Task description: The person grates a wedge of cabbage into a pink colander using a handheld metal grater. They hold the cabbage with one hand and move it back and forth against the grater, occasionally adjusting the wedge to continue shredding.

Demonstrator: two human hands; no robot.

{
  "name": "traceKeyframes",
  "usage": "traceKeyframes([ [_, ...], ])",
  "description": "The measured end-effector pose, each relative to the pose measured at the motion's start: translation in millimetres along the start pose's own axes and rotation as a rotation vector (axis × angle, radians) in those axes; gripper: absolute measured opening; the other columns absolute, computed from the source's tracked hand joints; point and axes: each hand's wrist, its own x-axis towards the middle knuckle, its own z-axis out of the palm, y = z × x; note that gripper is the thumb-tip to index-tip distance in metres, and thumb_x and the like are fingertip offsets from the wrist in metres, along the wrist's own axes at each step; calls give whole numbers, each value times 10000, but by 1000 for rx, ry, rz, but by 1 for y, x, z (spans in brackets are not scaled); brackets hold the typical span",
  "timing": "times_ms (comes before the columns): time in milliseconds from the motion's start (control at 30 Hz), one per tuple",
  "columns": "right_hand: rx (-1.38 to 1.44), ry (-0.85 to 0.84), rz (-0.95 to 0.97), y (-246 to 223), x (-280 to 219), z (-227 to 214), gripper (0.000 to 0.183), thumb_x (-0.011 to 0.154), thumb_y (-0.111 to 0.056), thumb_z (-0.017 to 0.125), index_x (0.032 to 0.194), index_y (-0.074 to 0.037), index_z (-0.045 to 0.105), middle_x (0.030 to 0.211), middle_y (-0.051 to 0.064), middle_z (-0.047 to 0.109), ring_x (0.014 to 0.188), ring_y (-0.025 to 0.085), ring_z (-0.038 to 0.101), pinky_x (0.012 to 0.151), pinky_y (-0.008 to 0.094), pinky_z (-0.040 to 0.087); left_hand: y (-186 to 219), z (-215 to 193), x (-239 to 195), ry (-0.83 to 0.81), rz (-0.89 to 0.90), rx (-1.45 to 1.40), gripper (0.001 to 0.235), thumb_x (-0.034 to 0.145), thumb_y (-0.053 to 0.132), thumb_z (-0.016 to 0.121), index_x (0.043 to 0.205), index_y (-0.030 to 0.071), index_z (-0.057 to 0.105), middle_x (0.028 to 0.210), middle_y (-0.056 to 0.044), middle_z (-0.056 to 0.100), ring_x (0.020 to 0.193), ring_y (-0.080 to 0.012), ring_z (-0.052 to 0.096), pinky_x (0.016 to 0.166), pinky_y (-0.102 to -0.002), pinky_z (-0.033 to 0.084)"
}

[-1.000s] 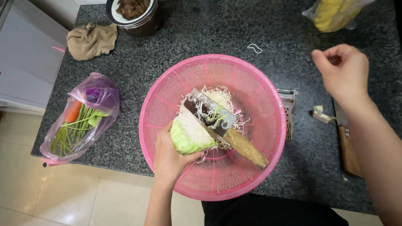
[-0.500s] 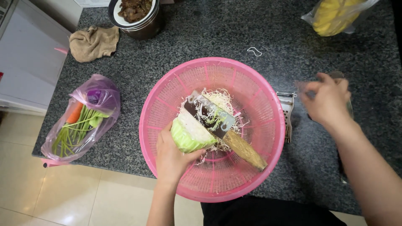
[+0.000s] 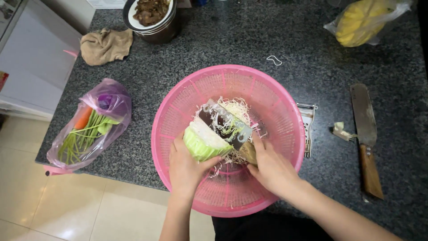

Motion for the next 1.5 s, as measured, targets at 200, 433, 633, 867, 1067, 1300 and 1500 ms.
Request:
traceKeyframes([
  [200,83,149,-6,14,-5,-7,750,682,-248,619,1377,-217,339,1284,65,530,1083,330,561,889,437,441,-32,4,-13,128,189,128,1249,467,475,904,1345,-77,208,1390,-298,242,1357,-417,157,1095,-475,151],
  [433,237,333,-252,50,-9,-1,688,657,-219,679,1307,-168,462,1260,62,585,1127,216,579,953,313,408,-17,9,-26,238,215,295,1005,566,218,785,1400,81,242,1490,-175,162,1380,-348,135,1076,-549,92],
  [633,260,379,-389,60,3,5,675,665,-235,698,1298,-163,472,1278,32,578,1121,169,587,953,289,413,3,24,-18,270,334,427,884,582,201,735,1351,70,319,1452,-226,224,1365,-361,164,1042,-652,25],
  [867,321,384,-296,48,-2,-2,639,651,-216,705,1261,-175,516,1186,4,648,1046,120,631,912,263,446,24,39,14,196,535,175,1097,645,567,742,1360,-86,226,1384,-277,333,1293,-395,315,1091,-487,191],
  [1067,302,376,-262,44,-4,-2,628,658,-220,709,1255,-213,515,1173,-23,658,912,100,678,795,240,502,24,48,37,189,472,198,1319,577,698,735,1386,-112,79,1433,-287,223,1322,-415,239,1105,-516,90],
  [1300,232,425,-377,51,-1,2,633,665,-227,714,1261,-175,509,1217,2,623,1108,133,595,933,272,435,28,52,38,226,462,108,1138,646,551,756,1381,-85,165,1309,-267,398,1249,-371,354,1119,-488,128],
  [1500,191,400,-313,54,0,6,645,663,-265,711,1270,-222,498,1208,-33,628,1079,130,617,891,284,461,24,63,37,298,508,39,897,728,367,729,1358,-75,268,1201,-172,512,1066,-314,461,955,-403,350],
])
